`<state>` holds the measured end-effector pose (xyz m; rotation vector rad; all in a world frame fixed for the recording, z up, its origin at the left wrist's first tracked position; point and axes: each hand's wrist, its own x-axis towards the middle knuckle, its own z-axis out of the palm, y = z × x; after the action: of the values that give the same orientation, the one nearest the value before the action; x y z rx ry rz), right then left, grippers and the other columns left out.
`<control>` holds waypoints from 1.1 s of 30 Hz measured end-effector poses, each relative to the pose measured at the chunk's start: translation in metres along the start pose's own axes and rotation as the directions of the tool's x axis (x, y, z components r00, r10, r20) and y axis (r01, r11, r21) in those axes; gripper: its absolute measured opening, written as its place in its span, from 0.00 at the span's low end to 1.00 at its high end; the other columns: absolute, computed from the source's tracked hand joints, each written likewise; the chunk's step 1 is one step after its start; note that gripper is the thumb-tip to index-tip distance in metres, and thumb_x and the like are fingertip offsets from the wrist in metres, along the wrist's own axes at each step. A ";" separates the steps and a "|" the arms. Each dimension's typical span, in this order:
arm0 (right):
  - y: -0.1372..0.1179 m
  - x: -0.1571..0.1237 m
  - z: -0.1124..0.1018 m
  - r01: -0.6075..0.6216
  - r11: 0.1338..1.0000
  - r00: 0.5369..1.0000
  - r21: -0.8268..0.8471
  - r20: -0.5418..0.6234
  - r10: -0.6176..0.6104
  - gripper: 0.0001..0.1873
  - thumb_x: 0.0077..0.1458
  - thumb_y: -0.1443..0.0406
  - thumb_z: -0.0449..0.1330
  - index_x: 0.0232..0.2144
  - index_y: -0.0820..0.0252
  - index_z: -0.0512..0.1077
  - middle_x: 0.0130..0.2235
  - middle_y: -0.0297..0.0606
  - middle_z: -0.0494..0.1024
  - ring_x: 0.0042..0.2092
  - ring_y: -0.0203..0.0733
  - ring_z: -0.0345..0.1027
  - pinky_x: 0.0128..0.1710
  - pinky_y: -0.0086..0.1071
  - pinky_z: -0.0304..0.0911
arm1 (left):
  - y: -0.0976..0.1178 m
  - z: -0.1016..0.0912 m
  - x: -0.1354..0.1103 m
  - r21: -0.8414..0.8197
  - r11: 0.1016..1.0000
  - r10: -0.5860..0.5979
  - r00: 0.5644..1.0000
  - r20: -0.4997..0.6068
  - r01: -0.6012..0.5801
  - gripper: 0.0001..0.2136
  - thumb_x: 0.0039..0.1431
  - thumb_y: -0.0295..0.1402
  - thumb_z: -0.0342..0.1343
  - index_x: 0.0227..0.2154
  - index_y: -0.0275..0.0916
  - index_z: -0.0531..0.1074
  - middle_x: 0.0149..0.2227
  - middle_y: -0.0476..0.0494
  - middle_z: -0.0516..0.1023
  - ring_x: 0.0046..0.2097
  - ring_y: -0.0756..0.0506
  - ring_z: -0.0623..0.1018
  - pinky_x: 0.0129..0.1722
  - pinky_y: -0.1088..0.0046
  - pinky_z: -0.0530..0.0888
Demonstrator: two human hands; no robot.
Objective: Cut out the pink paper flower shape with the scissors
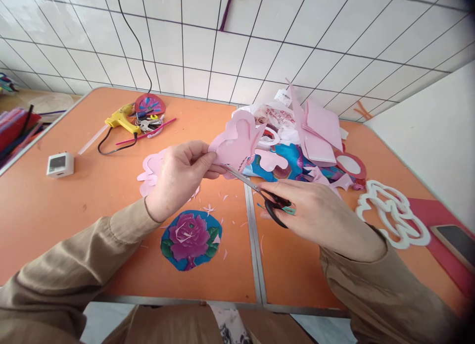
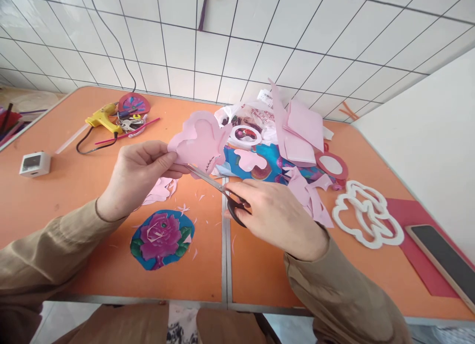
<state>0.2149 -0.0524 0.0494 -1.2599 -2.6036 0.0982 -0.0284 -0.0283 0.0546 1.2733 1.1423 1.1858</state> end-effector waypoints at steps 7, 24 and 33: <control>-0.005 0.000 0.000 0.026 0.997 0.998 -0.072 -0.057 -0.030 0.12 0.54 0.74 0.54 0.36 0.59 0.75 0.27 0.33 0.74 0.26 0.38 0.65 0.24 0.31 0.52 | -0.004 -0.002 0.003 -0.038 0.999 -0.038 0.999 0.016 0.038 0.06 0.60 0.30 0.58 0.28 0.34 0.75 0.30 0.42 0.84 0.34 0.45 0.85 0.34 0.75 0.81; 0.006 -0.012 -0.009 0.018 0.972 0.997 0.233 0.063 -0.034 0.15 0.60 0.67 0.55 0.46 0.58 0.77 0.26 0.32 0.70 0.25 0.35 0.63 0.24 0.28 0.60 | 0.002 -0.011 0.007 0.001 0.992 -0.124 0.961 0.247 0.127 0.09 0.55 0.37 0.64 0.27 0.35 0.76 0.26 0.41 0.84 0.29 0.45 0.84 0.34 0.71 0.82; 0.001 -0.009 -0.015 -0.057 0.918 0.992 0.392 0.122 0.009 0.13 0.57 0.68 0.58 0.41 0.55 0.79 0.26 0.32 0.73 0.26 0.35 0.68 0.23 0.26 0.62 | 0.006 -0.011 0.005 0.078 0.995 -0.076 0.970 0.229 0.059 0.08 0.57 0.34 0.61 0.26 0.36 0.76 0.27 0.42 0.83 0.29 0.45 0.84 0.34 0.69 0.82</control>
<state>0.2252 -0.0595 0.0623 -1.1766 -2.4819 0.6887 -0.0386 -0.0230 0.0610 1.3767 1.0535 0.9258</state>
